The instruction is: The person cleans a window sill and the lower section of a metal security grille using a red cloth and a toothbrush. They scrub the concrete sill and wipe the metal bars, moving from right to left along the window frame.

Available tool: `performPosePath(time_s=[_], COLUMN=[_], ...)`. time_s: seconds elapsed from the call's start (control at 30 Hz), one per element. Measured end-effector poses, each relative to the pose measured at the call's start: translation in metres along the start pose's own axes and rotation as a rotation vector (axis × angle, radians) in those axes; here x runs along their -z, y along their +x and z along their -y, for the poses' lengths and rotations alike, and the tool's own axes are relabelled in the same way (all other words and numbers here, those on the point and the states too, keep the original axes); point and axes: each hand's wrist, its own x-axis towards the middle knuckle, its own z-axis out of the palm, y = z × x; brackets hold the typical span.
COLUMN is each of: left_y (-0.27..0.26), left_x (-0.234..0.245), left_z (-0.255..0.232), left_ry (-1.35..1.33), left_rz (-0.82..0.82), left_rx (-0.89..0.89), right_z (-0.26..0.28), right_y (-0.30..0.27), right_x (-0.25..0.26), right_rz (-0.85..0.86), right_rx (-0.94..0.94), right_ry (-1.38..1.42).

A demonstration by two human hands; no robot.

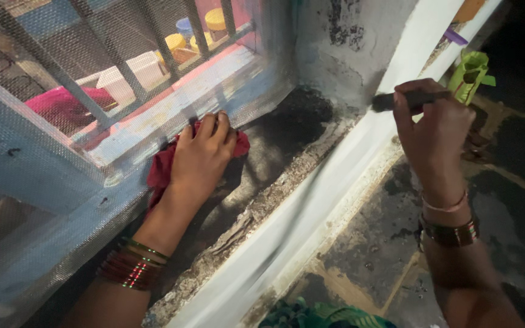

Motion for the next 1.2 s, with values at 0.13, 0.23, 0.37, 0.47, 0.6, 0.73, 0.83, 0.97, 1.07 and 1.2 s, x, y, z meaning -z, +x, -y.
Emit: performPosePath(time_s=[0.13,0.23,0.37,0.47,0.6,0.73,0.83,0.97,1.07,1.2], left_y=[0.0,0.0,0.0,0.0,0.0,-0.001,0.0,-0.001,-0.001,-0.004], left_x=[0.001,0.001,0.001,0.002,0.003,0.003,0.003,0.002,0.001,-0.001], left_z=[0.0,0.0,0.0,0.0,0.001,0.0,-0.001,-0.001,-0.001,-0.001], left_ry=[0.004,0.004,0.002,-0.015,0.0,-0.005,-0.011,-0.012,-0.008,-0.01], left_rz=[0.005,0.012,0.008,0.04,0.013,0.018,0.01,0.018,-0.023,-0.008], left_rx=[-0.003,-0.009,-0.008,0.001,-0.008,-0.005,0.001,0.005,0.003,-0.004], right_z=[0.004,0.01,0.023,0.03,0.036,0.043,0.049,0.065,0.077,0.072], right_y=[0.004,0.007,0.011,0.021,0.019,0.018,0.02,0.028,0.029,0.034], right_x=[0.0,0.001,-0.002,-0.008,-0.001,0.0,0.0,-0.028,-0.044,-0.035], right_rz=[0.03,0.008,0.037,0.226,0.03,0.057,0.029,0.138,0.424,0.106], right_rx=[0.041,-0.019,0.044,-0.194,-0.03,-0.071,-0.04,0.086,-0.132,0.027], right_ry=[0.03,-0.018,0.296,0.038,0.151,0.09,0.174,0.765,0.692,0.252])
